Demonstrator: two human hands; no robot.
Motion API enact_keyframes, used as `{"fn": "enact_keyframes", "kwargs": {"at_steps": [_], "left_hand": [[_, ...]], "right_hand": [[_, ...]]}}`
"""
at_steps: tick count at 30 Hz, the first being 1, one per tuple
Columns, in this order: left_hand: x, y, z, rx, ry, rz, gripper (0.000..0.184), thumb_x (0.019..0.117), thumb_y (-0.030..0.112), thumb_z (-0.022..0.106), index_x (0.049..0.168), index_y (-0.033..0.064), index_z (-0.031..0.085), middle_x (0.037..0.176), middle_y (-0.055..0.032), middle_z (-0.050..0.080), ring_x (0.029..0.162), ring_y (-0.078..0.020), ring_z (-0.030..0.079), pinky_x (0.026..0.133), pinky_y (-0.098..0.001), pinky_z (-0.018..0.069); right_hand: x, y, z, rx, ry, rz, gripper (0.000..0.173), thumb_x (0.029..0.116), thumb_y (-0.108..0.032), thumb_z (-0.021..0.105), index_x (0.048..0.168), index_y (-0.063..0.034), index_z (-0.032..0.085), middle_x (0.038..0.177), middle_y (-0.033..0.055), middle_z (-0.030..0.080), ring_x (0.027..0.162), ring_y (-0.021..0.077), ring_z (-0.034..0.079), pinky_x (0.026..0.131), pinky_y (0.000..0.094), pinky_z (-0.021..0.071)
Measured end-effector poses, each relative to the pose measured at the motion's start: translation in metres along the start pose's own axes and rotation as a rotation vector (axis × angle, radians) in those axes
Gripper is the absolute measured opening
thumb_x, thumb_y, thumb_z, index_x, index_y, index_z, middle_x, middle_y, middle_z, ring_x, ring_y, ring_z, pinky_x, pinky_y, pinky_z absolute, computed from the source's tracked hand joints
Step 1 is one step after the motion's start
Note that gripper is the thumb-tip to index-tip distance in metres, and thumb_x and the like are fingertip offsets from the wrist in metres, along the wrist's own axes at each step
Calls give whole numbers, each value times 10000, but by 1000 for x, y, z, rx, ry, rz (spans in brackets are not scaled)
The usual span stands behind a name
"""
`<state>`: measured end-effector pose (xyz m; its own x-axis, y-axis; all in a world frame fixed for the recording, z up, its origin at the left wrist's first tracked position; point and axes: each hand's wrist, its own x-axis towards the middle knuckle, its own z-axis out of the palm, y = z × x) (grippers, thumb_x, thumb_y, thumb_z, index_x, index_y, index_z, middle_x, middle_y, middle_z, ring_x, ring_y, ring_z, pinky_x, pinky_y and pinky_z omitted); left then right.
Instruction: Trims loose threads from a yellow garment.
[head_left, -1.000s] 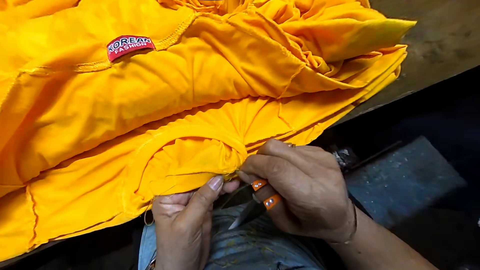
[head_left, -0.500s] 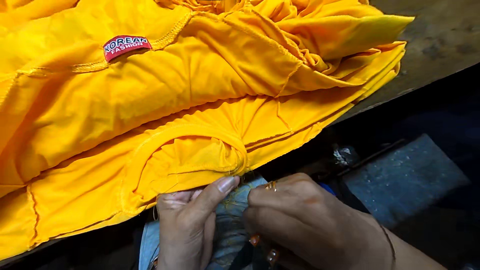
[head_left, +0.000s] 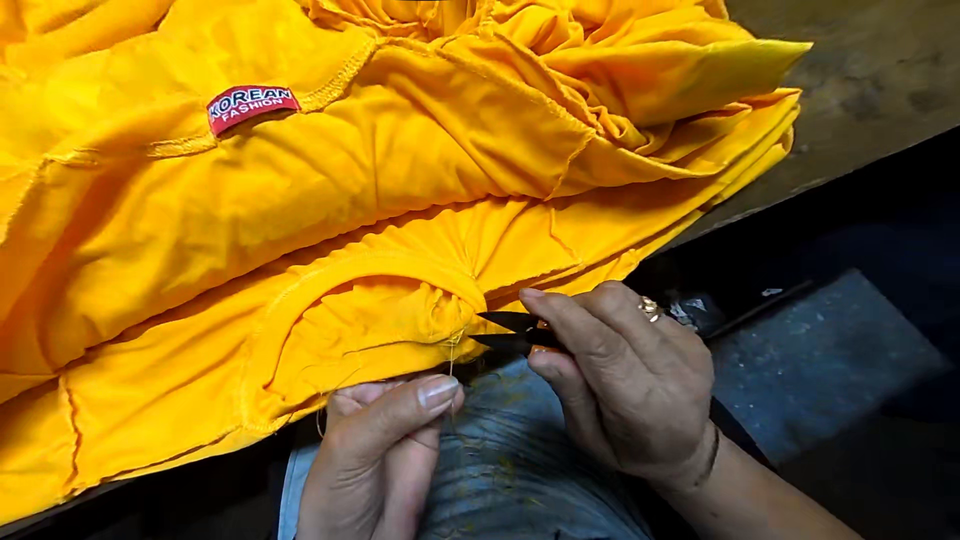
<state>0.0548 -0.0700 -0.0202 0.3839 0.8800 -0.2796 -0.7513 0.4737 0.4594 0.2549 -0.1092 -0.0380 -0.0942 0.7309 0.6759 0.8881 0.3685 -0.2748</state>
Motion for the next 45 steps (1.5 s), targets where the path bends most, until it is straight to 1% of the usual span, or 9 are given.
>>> {"fn": "enact_keyframes", "kwargs": {"at_steps": [2, 5, 14, 21, 27, 33, 35, 41, 45], "left_hand": [[-1, -1, 0, -50, 16, -13, 185, 787, -80, 756, 970, -58, 742, 934, -205, 740, 840, -215, 747, 817, -330, 618], [-1, 0, -1, -109, 15, -21, 190, 807, -85, 733, 996, -70, 727, 958, -214, 733, 874, -231, 746, 837, -344, 614], [-3, 0, 0, -190, 15, -58, 211, 815, -94, 717, 1025, -76, 707, 978, -222, 725, 891, -241, 745, 833, -341, 616], [-3, 1, 0, -193, 18, -59, 213, 806, -105, 724, 1017, -81, 710, 962, -219, 724, 875, -236, 745, 823, -333, 619], [-3, -1, -2, -182, 14, -58, 242, 807, -111, 715, 1045, -72, 699, 995, -227, 720, 895, -241, 743, 826, -339, 619], [-3, 1, -2, -96, -7, -25, 231, 795, -105, 723, 1020, -55, 724, 974, -198, 731, 875, -217, 741, 835, -341, 616], [-3, 2, -3, -87, -10, -29, 220, 794, -99, 728, 1010, -56, 725, 961, -195, 730, 860, -213, 739, 821, -332, 617], [-4, 1, 0, -28, 15, -28, 233, 781, -100, 744, 1011, -65, 726, 959, -211, 733, 856, -222, 746, 821, -341, 622], [-4, 2, 2, -10, 31, -16, 218, 766, -116, 745, 976, -63, 728, 920, -205, 734, 819, -211, 747, 801, -335, 626]], "right_hand": [[0, -1, 5, 22, 19, -10, 376, 1063, -266, 516, 1221, 21, 699, 834, 69, 570, 747, 165, 524, 619, 269, 413], [2, -1, 8, 60, 39, -23, 352, 1057, -250, 537, 1209, 18, 707, 819, 62, 567, 737, 159, 516, 621, 267, 411], [5, 2, 12, 91, 56, -59, 320, 1044, -240, 567, 1169, 8, 724, 791, 54, 562, 714, 151, 505, 615, 267, 402], [8, 0, 18, 78, 66, -57, 324, 1054, -254, 547, 1135, 8, 720, 794, 53, 554, 716, 149, 505, 613, 260, 402], [9, 2, 17, 64, 62, -80, 303, 1046, -250, 552, 1086, 0, 719, 772, 52, 555, 703, 157, 511, 601, 272, 400], [4, 11, 11, 114, 0, -128, 345, 1066, -277, 505, 1104, -3, 711, 771, 50, 539, 688, 156, 503, 580, 273, 389], [2, 12, 9, 87, -3, -114, 368, 1070, -289, 491, 1133, 5, 704, 786, 54, 546, 707, 160, 512, 594, 273, 402], [7, 11, 8, 73, 9, -152, 354, 1053, -280, 547, 1179, 13, 700, 799, 60, 562, 708, 163, 502, 605, 277, 397], [11, 13, 7, 75, -2, -188, 336, 1044, -261, 566, 1166, 15, 714, 802, 69, 587, 709, 171, 515, 606, 288, 406]]}}
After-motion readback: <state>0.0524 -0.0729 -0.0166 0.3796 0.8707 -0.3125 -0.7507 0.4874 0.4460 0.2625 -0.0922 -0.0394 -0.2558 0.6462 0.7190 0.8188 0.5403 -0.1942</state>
